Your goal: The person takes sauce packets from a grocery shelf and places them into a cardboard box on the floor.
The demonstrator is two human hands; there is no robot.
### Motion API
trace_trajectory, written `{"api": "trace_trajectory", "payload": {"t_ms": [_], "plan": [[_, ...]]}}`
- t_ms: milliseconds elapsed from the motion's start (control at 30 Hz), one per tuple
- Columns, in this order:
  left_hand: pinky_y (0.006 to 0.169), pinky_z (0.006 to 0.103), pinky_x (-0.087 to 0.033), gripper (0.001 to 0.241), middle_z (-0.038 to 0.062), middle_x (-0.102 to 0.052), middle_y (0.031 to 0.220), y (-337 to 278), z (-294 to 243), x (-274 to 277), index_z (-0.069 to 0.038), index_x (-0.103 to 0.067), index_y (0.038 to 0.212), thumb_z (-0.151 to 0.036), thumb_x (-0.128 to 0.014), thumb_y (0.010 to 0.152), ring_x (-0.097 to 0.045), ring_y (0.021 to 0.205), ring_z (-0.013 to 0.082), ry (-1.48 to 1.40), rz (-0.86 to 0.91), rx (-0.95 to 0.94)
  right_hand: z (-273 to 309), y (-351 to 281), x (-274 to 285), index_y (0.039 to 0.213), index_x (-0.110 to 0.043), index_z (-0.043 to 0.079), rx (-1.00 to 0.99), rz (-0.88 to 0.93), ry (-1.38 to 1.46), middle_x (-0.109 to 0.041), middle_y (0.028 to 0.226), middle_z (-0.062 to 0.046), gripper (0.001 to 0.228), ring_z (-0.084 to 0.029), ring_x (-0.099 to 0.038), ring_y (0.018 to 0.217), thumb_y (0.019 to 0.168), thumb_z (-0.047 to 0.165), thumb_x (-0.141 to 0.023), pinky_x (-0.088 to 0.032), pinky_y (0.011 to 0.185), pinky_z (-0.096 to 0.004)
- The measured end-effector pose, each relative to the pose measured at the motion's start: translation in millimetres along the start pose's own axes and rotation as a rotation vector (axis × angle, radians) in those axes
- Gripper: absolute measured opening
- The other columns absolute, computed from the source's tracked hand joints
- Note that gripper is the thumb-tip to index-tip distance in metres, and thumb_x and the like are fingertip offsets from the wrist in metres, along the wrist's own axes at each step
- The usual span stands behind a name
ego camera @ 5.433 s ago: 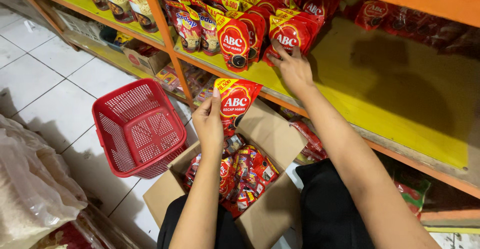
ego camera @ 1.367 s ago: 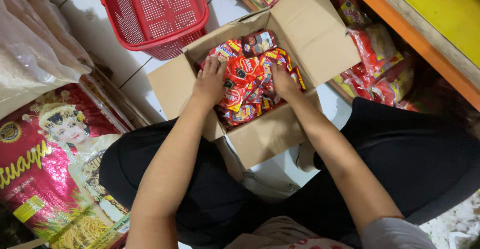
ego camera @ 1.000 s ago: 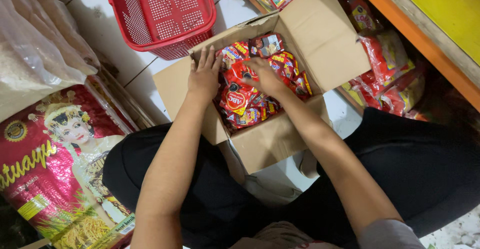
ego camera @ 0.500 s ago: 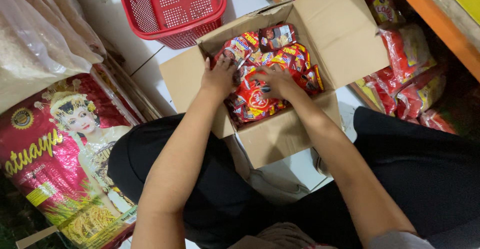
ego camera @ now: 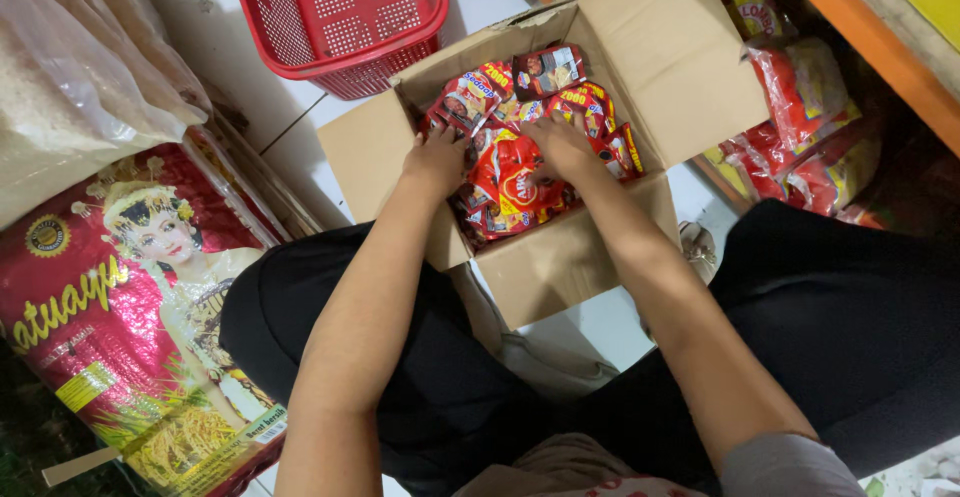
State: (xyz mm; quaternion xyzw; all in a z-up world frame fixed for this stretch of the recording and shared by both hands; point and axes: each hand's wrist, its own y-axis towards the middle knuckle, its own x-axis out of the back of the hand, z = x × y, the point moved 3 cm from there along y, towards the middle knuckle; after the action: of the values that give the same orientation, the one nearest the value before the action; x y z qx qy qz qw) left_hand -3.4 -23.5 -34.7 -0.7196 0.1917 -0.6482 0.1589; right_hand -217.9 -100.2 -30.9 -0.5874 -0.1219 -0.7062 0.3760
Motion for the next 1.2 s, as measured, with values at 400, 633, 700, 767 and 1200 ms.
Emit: {"api": "trace_trajectory", "payload": {"t_ms": [400, 633, 700, 767, 1200], "plan": [[0.100, 0.0426, -0.048, 0.102, 0.018, -0.063, 0.129, -41.8, -35.8, 84.8, -0.014, -0.047, 0.144, -0.038, -0.095, 0.058, -0.061, 0.117, 0.0337, -0.471, -0.013, -0.204, 12.9, -15.7, 19.5, 0.105, -0.077, 0.014, 0.222, 0.012, 0.002, -0.067, 0.120, -0.005, 0.042, -0.027, -0.054, 0.126, 0.065, 0.014, -0.089, -0.036, 0.099, -0.054], [0.087, 0.0483, -0.054, 0.039, 0.022, -0.073, 0.098, -54.5, -59.1, 120.5, -0.004, -0.071, 0.110, -0.034, -0.080, 0.086, -0.070, 0.097, 0.0384, -0.408, -0.226, -0.141, 51.3, -41.5, 114.7, 0.105, -0.068, 0.011, 0.301, -0.320, 0.273, -0.064, 0.112, -0.009, 0.036, -0.032, -0.057, 0.118, 0.078, 0.022, -0.089, -0.043, 0.100, -0.050], [0.083, 0.0464, -0.054, 0.035, 0.020, -0.074, 0.096, -54.5, -51.8, 130.2, -0.006, -0.074, 0.112, -0.026, -0.081, 0.084, -0.071, 0.092, 0.0363, -0.511, -0.346, -0.227, 50.1, -48.5, 142.8, 0.115, -0.062, 0.009, 0.293, -0.430, 0.413, -0.061, 0.118, -0.011, 0.047, -0.034, -0.055, 0.120, 0.081, 0.025, -0.091, -0.045, 0.105, -0.049], [0.080, 0.0425, -0.056, 0.035, 0.017, -0.075, 0.093, -53.8, -45.5, 134.7, -0.006, -0.074, 0.115, -0.020, -0.079, 0.082, -0.072, 0.087, 0.0308, -0.684, -0.373, -0.257, 44.4, -60.7, 161.1, 0.121, -0.062, 0.010, 0.254, -0.583, 0.458, -0.056, 0.128, -0.018, 0.058, -0.037, -0.049, 0.127, 0.075, 0.027, -0.094, -0.043, 0.106, -0.050], [0.080, 0.0295, -0.060, 0.032, 0.007, -0.079, 0.102, -57.7, -94.1, 174.3, 0.000, -0.070, 0.118, -0.015, -0.077, 0.091, -0.073, 0.086, 0.0101, -1.302, -0.252, -0.334, 5.7, -73.8, 148.9, 0.126, -0.063, 0.002, -0.071, -0.334, 1.982, -0.074, 0.117, -0.007, 0.037, -0.014, -0.071, 0.104, 0.103, 0.030, -0.062, -0.059, 0.095, -0.032]]}}
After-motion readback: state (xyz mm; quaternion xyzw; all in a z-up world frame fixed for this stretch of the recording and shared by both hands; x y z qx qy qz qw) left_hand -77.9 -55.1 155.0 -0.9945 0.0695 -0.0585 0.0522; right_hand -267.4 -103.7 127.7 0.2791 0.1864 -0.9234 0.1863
